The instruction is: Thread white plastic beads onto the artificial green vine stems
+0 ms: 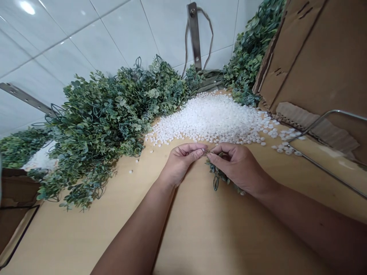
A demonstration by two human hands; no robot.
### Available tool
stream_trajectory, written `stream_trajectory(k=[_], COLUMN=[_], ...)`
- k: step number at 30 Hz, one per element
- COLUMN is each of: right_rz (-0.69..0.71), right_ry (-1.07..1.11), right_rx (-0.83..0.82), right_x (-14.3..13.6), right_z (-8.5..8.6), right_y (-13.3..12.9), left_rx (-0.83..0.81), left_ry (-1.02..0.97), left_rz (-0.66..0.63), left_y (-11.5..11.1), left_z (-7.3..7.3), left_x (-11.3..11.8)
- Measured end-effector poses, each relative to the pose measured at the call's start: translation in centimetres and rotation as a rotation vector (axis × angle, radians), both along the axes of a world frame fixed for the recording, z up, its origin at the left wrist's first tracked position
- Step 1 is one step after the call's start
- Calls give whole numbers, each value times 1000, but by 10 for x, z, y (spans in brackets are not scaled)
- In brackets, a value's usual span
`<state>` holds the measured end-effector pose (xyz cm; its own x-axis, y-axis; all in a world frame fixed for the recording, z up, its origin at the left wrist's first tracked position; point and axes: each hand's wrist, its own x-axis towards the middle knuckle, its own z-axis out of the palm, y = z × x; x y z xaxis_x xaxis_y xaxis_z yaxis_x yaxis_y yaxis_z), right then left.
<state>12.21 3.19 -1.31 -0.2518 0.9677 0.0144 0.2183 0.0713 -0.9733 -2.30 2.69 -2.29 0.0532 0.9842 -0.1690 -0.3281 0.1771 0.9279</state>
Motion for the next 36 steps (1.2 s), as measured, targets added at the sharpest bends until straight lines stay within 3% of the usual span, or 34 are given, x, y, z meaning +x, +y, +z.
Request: stream_trajectory(k=[20,32,36], right_rz=[-46,-38,-20], right_ry=[-31,-65,34], right_rx=[78,10,-3], right_x=[-1,-2,-1], right_z=[-2,-7,-8], right_y=[-1,-1,3], left_rx=[-39,-35,-4], left_ry=[33,101,64], left_rz=[8,-19,13], left_y=[1,0,1], left_z=[2,3,1], left_x=[1,4,5])
